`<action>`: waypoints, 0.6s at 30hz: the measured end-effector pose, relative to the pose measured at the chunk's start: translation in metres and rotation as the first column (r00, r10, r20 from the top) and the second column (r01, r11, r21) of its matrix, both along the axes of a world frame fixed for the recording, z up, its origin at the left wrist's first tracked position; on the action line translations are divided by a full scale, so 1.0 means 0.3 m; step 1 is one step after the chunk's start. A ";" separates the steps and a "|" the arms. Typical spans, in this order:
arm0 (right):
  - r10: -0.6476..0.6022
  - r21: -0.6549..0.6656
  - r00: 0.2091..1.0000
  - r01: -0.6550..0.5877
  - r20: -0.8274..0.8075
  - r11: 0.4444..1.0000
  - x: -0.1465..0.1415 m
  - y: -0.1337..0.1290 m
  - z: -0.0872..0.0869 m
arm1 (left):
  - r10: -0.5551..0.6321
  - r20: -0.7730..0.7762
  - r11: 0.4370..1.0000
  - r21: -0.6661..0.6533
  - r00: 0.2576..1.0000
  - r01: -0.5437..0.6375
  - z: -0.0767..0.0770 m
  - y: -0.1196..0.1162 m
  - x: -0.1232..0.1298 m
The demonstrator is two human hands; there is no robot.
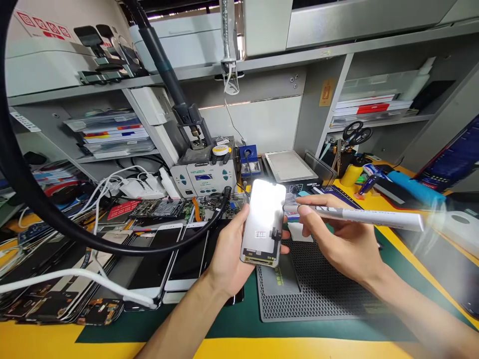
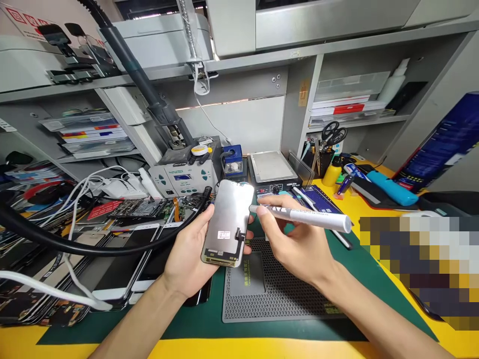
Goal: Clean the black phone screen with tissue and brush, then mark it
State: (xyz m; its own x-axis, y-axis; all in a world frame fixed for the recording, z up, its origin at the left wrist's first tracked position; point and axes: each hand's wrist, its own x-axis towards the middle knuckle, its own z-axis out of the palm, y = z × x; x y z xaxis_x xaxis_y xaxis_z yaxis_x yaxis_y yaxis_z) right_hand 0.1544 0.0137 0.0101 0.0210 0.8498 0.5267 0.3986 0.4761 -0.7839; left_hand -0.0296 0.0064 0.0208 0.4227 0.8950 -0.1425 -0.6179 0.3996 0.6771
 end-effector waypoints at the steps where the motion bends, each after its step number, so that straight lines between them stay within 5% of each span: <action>1: 0.026 -0.004 1.000 -0.026 0.006 1.000 0.002 0.002 -0.001 | 0.002 0.000 1.000 0.003 1.000 -0.002 -0.001 0.000 0.001; 11: 0.083 0.079 0.979 -0.099 0.184 0.992 0.012 -0.002 0.009 | 0.044 0.001 0.999 -0.013 0.999 -0.044 -0.006 0.000 0.004; 16: 0.062 0.030 0.990 -0.067 0.123 0.997 0.011 -0.005 0.003 | 0.055 0.023 0.998 -0.018 0.998 -0.055 -0.001 0.002 0.001; 18: -0.033 0.115 0.997 0.024 0.076 0.993 0.014 -0.013 -0.002 | 0.060 0.025 0.998 -0.022 0.998 -0.059 0.002 0.005 0.000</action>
State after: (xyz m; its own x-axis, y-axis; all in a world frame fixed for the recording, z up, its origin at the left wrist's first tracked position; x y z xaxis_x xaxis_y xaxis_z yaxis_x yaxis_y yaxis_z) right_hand 0.1585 0.0098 0.0094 -0.0004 0.7836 0.6213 0.4710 0.5482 -0.6911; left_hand -0.0294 0.0079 0.0214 0.3724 0.9156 -0.1518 -0.6584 0.3759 0.6521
